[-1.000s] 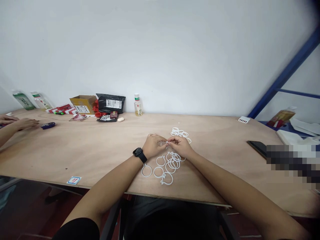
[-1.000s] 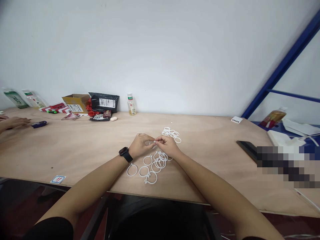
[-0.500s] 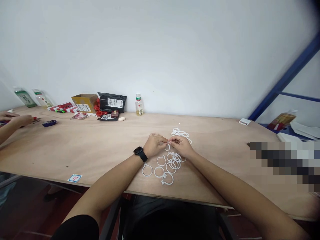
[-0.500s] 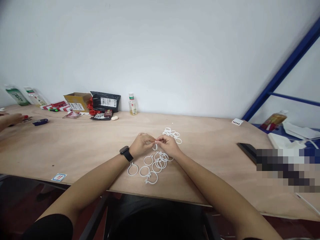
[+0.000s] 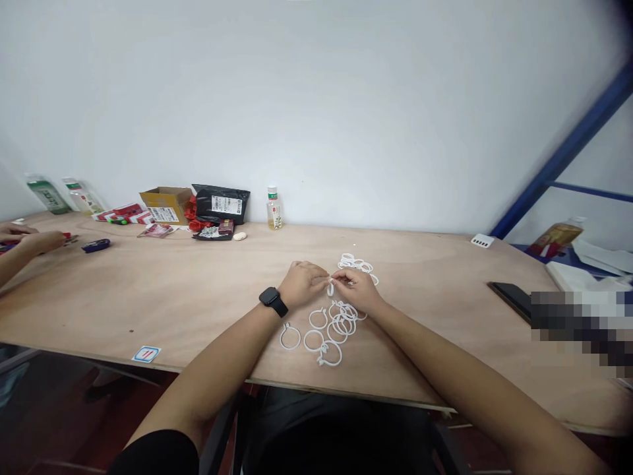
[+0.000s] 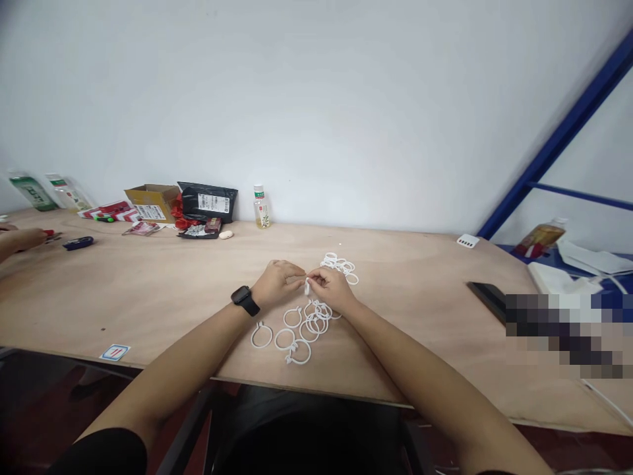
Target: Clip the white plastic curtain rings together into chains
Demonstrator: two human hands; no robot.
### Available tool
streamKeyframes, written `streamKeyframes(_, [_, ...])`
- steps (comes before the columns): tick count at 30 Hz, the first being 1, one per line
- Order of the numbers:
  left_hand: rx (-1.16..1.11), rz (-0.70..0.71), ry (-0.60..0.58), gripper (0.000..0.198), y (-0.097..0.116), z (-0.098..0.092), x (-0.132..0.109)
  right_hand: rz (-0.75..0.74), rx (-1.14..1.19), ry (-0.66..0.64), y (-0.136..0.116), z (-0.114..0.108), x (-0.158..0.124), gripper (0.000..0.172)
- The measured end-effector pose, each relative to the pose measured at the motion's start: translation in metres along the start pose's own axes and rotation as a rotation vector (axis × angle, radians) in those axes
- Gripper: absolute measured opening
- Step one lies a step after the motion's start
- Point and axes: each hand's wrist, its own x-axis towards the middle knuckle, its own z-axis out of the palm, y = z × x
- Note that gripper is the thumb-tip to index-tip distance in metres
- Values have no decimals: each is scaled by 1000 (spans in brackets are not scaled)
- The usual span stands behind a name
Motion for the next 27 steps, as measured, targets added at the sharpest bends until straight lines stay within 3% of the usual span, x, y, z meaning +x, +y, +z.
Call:
streamKeyframes(4, [235,-184,-149,25,-22,-27,-3,-75,-198,35,14,-5,3,12])
streamKeyframes(9, [348,-467,-508,40,-43,-60,-11,93,-284,183,36,-19,8,15])
streamKeyframes(12, [270,-498,-642,48,-43,-69,-13,180,-301,258,44,-25,9,22])
streamKeyframes(17, [201,-466,-674,41,-42,-67,-14,173,-284,242,42,-22,7,21])
streamKeyframes(21, [136,-465,-671,34,-42,-58,-13,132,-260,204,37,-17,5,17])
streamKeyframes(25, [37,-527,-740,31,-38,-49,-11,87,-243,161,35,-16,4,15])
streamKeyframes(27, [50,-507,-708,29,-35,-42,-11,78,-244,140,35,-16,4,15])
